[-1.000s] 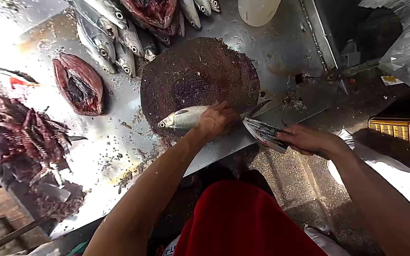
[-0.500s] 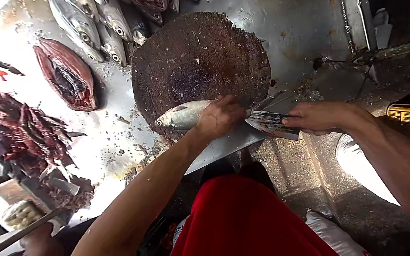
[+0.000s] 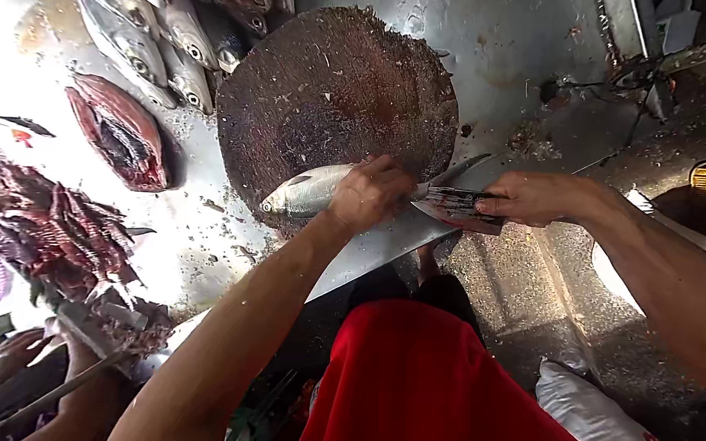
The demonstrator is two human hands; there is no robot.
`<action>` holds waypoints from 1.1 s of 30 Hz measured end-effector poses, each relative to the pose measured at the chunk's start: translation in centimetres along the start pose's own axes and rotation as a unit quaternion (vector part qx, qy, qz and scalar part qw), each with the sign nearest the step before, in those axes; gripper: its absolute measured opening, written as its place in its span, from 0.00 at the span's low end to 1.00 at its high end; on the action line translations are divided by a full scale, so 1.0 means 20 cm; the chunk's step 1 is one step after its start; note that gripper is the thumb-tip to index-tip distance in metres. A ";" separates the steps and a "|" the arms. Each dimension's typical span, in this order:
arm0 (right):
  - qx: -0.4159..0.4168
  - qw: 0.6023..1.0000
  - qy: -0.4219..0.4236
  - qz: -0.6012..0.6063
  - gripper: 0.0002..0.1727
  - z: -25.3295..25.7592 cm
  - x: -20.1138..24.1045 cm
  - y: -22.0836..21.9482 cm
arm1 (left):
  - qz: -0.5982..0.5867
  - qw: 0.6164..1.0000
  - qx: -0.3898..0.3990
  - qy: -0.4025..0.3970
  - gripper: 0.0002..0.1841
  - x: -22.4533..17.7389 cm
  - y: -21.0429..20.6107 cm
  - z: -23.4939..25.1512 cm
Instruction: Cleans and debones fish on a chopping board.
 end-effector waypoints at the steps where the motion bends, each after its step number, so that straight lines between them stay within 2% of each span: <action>1: 0.004 1.000 -0.006 -0.011 0.25 0.00 0.01 0.01 | 0.001 1.000 0.000 0.000 0.12 0.00 -0.01 0.00; 6: -0.014 0.999 0.017 -0.031 0.26 0.12 0.16 -0.04 | -0.013 1.000 -0.021 0.006 0.12 -0.01 0.00 -0.03; 9: -0.062 0.996 0.004 0.068 0.28 0.21 0.27 -0.21 | -0.041 0.998 -0.045 0.018 0.12 0.00 0.02 -0.02; 13: -0.044 0.970 -0.014 0.240 0.26 0.25 0.28 -0.42 | -0.063 0.996 -0.058 0.024 0.12 0.02 0.03 0.01; 15: -0.036 0.961 -0.029 0.271 0.26 0.25 0.30 -0.44 | -0.102 0.991 -0.079 0.044 0.13 0.04 0.07 0.01; 17: -0.062 0.969 -0.046 0.235 0.28 0.25 0.33 -0.40 | -0.094 0.991 -0.066 0.075 0.14 0.10 0.17 -0.01; 19: -0.091 0.976 -0.055 0.192 0.29 0.24 0.35 -0.37 | -0.014 0.990 0.043 0.134 0.18 0.17 0.27 -0.11; 21: -0.104 0.982 -0.048 0.150 0.31 0.23 0.33 -0.29 | 0.026 0.971 0.142 0.189 0.36 0.22 0.31 -0.23; 23: -0.106 0.989 -0.035 0.101 0.32 0.23 0.31 -0.16 | 0.051 0.962 0.163 0.211 0.50 0.23 0.29 -0.30; 24: -0.100 0.991 -0.035 0.079 0.31 0.21 0.33 -0.09 | 0.051 0.964 0.145 0.219 0.52 0.21 0.28 -0.30; 26: -0.100 0.993 -0.062 0.026 0.30 0.16 0.36 0.06 | 0.040 0.967 0.092 0.234 0.50 0.21 0.26 -0.25; 28: -0.099 0.991 -0.094 -0.012 0.30 0.13 0.37 0.16 | 0.029 0.969 0.056 0.240 0.42 0.24 0.23 -0.21; 30: -0.092 0.990 -0.101 -0.025 0.30 0.15 0.37 0.17 | 0.051 0.967 0.052 0.243 0.38 0.27 0.19 -0.21; 33: -0.090 0.992 -0.084 -0.022 0.31 0.16 0.36 0.10 | 0.078 0.964 0.072 0.245 0.38 0.28 0.17 -0.24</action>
Point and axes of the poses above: each hand's wrist, its own z-axis towards the middle knuckle, its own y-axis out of the back of the hand, x = y × z, the point moved 6 cm from there along z, towards the middle knuckle
